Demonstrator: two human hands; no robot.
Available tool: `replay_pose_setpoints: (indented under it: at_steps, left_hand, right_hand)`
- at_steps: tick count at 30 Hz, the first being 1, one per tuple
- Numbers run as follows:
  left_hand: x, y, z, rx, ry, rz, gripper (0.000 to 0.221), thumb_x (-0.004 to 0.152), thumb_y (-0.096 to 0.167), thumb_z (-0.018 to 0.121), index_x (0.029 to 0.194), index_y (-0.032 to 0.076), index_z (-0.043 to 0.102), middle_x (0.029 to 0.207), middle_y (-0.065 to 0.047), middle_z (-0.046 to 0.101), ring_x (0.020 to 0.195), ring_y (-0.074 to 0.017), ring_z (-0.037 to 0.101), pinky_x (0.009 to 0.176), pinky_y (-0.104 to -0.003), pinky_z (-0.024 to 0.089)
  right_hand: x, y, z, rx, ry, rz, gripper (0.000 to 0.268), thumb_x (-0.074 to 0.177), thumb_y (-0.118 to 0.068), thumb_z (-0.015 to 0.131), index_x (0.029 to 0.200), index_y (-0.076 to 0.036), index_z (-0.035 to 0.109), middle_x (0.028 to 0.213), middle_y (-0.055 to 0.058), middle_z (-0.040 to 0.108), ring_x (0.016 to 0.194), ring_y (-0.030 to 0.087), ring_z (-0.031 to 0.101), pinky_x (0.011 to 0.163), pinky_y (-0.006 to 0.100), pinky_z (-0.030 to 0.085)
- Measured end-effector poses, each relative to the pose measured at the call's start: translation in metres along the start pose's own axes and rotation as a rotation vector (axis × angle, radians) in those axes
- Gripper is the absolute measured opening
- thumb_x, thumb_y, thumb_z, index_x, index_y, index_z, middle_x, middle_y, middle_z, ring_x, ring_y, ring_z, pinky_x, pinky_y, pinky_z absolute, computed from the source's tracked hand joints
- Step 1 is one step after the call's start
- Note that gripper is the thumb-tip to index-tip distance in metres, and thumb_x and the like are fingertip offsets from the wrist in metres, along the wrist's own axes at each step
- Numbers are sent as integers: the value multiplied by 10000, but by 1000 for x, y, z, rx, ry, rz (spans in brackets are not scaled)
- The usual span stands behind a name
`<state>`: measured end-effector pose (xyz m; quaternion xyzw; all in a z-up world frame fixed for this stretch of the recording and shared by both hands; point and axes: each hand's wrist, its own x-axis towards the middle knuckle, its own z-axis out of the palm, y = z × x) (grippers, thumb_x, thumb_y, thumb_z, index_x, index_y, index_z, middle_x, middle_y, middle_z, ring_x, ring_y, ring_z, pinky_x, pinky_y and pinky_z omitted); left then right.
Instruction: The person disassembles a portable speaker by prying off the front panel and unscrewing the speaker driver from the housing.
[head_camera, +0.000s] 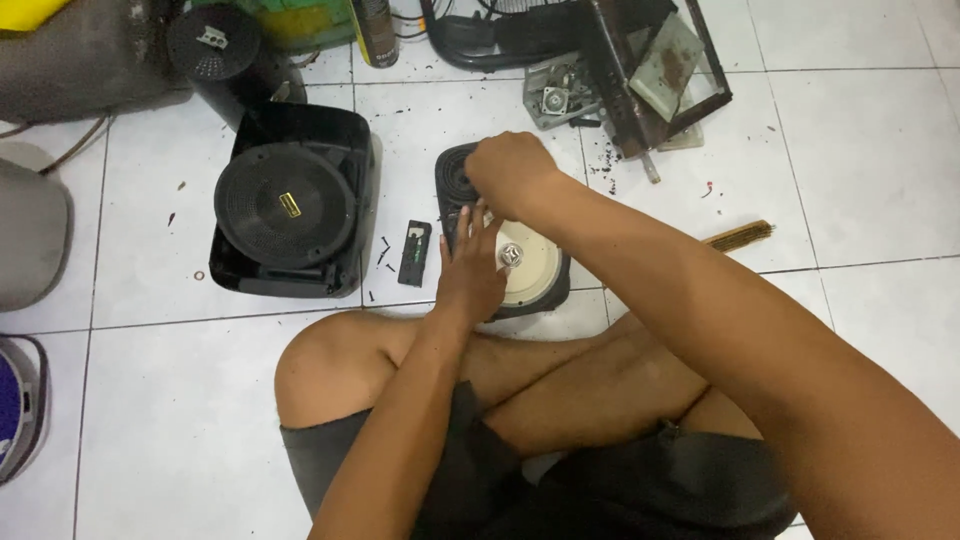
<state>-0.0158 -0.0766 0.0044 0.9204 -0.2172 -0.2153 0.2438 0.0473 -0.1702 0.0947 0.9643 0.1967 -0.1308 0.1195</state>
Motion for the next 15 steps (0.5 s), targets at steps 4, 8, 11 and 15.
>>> replay_pose_setpoints:
  at_steps: [4, 8, 11, 15]
  left_hand:
    - [1, 0, 1, 21, 6, -10, 612, 847, 156, 490, 1372, 125, 178, 1469, -105, 15, 1355, -265, -19, 1062, -532, 82]
    - [1, -1, 3, 4, 13, -1, 603, 854, 142, 477, 1376, 123, 175, 1471, -109, 12, 1356, -265, -20, 1060, -536, 62]
    - [0, 0, 2, -16, 21, 1, 601, 853, 133, 478, 1374, 121, 179, 1470, -110, 8, 1355, -270, -19, 1055, -544, 62]
    - [1, -1, 4, -4, 58, 6, 597, 849, 122, 499, 1370, 124, 208, 1466, -116, 46, 1354, -279, 11, 1051, -544, 84]
  right_hand:
    - [7, 10, 12, 139, -27, 135, 105, 708, -23, 594, 716, 66, 650, 598, 170, 601, 585, 286, 623, 506, 445, 522]
    - [12, 9, 20, -10, -81, 113, 74, 656, -36, 632, 687, 24, 663, 547, 141, 581, 523, 256, 603, 488, 418, 517]
    - [10, 7, 14, -113, -38, 16, 62, 655, -31, 653, 699, 8, 674, 558, 132, 596, 531, 240, 607, 497, 387, 517]
    - [4, 2, 1, -208, -31, -65, 66, 660, -28, 659, 714, 3, 681, 583, 126, 613, 558, 232, 617, 528, 372, 522]
